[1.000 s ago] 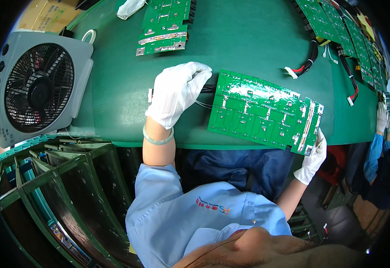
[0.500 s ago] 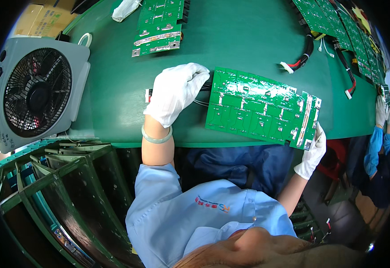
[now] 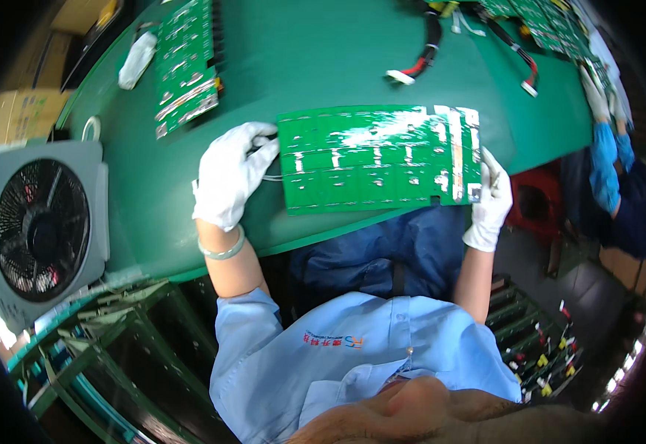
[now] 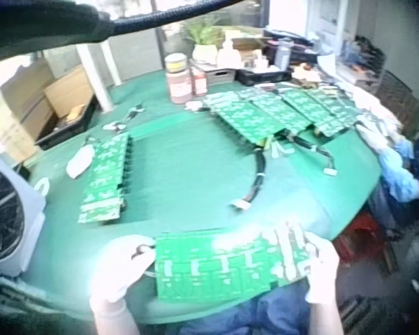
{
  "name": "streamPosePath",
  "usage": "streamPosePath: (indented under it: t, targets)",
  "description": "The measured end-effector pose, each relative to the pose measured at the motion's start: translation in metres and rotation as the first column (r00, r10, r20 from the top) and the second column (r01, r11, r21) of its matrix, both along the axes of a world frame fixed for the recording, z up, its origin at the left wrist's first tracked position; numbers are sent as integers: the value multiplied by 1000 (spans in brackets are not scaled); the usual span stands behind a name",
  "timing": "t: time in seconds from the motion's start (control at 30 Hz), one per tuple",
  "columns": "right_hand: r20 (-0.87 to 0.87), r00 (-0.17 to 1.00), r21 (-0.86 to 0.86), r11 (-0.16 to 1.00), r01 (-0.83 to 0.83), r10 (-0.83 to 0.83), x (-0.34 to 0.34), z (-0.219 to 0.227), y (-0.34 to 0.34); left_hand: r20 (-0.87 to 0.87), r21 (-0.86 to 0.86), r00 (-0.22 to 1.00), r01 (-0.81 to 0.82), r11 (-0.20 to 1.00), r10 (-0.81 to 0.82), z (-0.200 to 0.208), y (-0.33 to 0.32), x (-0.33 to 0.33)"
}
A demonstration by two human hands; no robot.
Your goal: Manually assemble and inspect electronic components, including circuit boards and transformer units.
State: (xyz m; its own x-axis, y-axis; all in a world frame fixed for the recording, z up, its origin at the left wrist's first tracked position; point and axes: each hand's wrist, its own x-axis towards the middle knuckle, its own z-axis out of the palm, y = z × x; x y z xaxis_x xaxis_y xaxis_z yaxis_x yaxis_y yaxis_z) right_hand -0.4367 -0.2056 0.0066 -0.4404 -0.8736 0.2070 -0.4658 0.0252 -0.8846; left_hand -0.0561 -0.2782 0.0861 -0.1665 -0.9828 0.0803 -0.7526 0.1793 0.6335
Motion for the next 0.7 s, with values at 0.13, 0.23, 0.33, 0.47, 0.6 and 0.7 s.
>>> streamPosePath:
  t: [0.13,0.23,0.33,0.47,0.6,0.7]
  targets:
    - [185,976,-28,992,122,-114,13,-8,30,-1,7,998,57,998,-57,-9,-2,4]
    - [267,964,20,1000,14,-19,21,-18,68,4,-12,996,87,996,-87,-16,1,5]
    - [228,943,7,968,-251,243,49,5,78,127,-154,989,94,984,-74,-22,12,3]
    - [192,950,-29,969,-246,247,71,5,76,192,-250,977,137,959,-90,-28,17,-1]
    - [-242,970,-257,966,-35,-30,70,-10,62,100,-171,994,-26,985,43,-37,12,0]
    - [-403,913,-257,966,-40,-70,64,-13,57,58,-77,996,-69,995,74,-32,12,-1]
